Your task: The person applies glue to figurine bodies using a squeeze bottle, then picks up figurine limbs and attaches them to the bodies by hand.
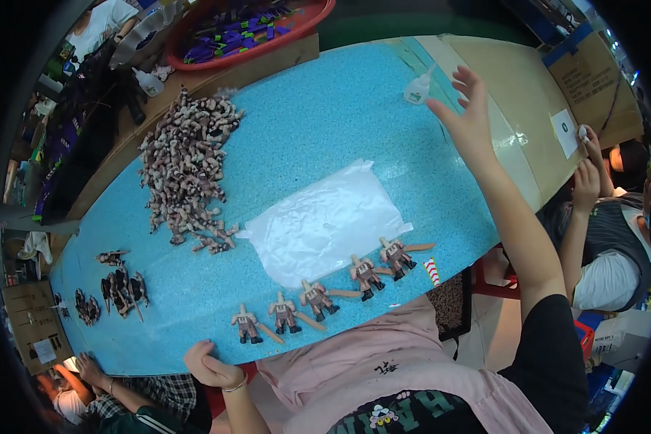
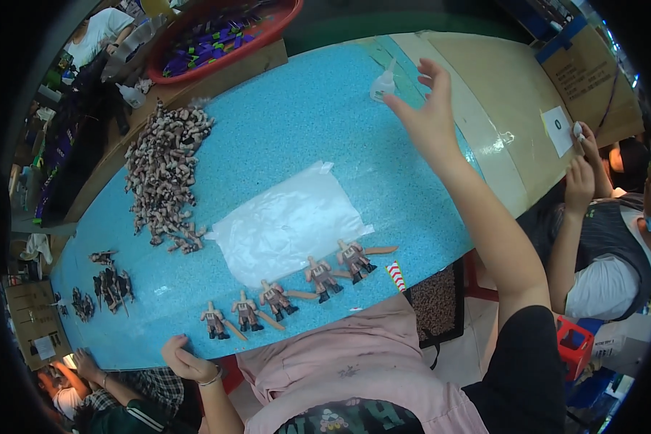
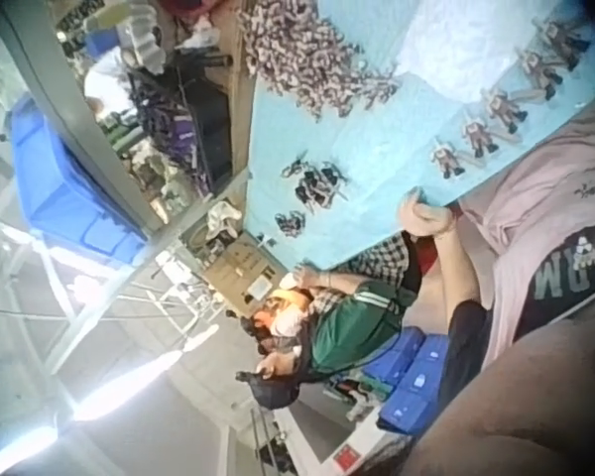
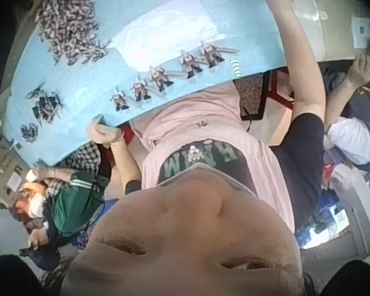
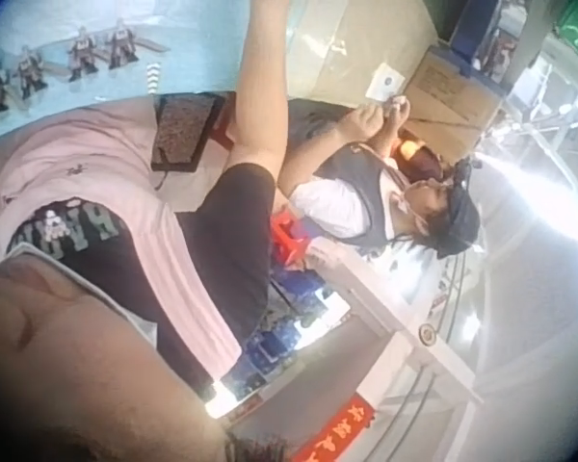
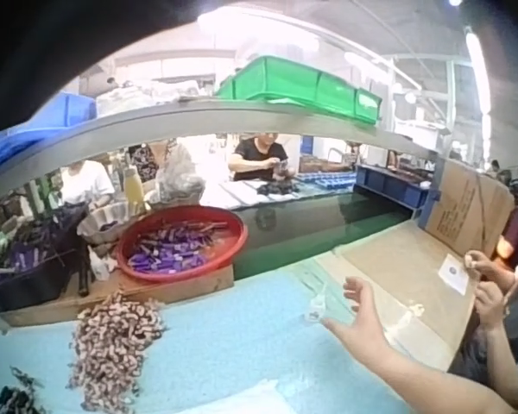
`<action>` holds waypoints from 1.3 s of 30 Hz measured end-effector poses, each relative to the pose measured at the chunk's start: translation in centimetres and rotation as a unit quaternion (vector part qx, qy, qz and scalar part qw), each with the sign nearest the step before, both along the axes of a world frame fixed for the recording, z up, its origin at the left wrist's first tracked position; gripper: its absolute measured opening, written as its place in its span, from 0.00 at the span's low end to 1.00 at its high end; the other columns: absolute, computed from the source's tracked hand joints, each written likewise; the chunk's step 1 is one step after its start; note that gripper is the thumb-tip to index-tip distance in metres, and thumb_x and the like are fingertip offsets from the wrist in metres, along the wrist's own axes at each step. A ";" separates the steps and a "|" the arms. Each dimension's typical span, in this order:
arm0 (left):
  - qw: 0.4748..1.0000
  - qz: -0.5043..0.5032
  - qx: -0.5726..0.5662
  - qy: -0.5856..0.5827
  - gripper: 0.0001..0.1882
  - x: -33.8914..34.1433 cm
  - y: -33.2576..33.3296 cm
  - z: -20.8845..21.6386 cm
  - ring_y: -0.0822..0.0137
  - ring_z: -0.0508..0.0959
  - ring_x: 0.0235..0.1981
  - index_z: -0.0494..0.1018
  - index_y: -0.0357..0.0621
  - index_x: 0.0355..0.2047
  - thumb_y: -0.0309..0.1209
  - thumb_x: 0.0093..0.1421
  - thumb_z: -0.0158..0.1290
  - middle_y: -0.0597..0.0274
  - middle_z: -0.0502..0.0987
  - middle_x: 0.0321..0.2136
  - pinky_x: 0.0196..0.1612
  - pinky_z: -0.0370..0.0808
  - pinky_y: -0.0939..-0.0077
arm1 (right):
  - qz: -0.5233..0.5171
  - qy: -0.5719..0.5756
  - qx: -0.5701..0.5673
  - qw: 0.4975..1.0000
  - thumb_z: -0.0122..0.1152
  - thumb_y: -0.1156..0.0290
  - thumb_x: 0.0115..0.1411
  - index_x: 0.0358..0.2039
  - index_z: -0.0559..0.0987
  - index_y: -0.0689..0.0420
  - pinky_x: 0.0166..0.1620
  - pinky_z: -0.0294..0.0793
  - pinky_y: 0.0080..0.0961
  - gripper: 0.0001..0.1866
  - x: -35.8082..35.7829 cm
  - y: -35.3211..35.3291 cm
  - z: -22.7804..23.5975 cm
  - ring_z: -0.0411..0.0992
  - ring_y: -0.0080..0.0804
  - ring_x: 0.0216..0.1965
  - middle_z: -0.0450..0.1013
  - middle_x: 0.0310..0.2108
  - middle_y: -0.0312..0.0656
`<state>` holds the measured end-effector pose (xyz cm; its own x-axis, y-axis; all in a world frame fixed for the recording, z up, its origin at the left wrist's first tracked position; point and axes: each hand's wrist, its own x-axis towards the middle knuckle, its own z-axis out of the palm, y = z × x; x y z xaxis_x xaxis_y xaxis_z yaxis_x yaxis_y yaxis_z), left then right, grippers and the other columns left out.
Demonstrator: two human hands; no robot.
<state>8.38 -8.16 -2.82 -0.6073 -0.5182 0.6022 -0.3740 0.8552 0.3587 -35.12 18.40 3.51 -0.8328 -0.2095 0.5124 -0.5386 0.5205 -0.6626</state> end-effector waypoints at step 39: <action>0.994 -0.028 -0.052 0.092 0.11 0.9 -0.6 -1.6 0.66 0.74 0.22 0.72 0.46 0.21 0.32 0.56 0.43 0.64 0.77 0.22 0.30 0.69 0.73 | 0.359 -0.346 -0.120 0.858 0.60 0.75 0.53 0.32 0.71 0.61 0.30 0.65 0.14 0.09 25.0 -8.0 1.1 0.67 0.18 0.26 0.71 0.28 0.39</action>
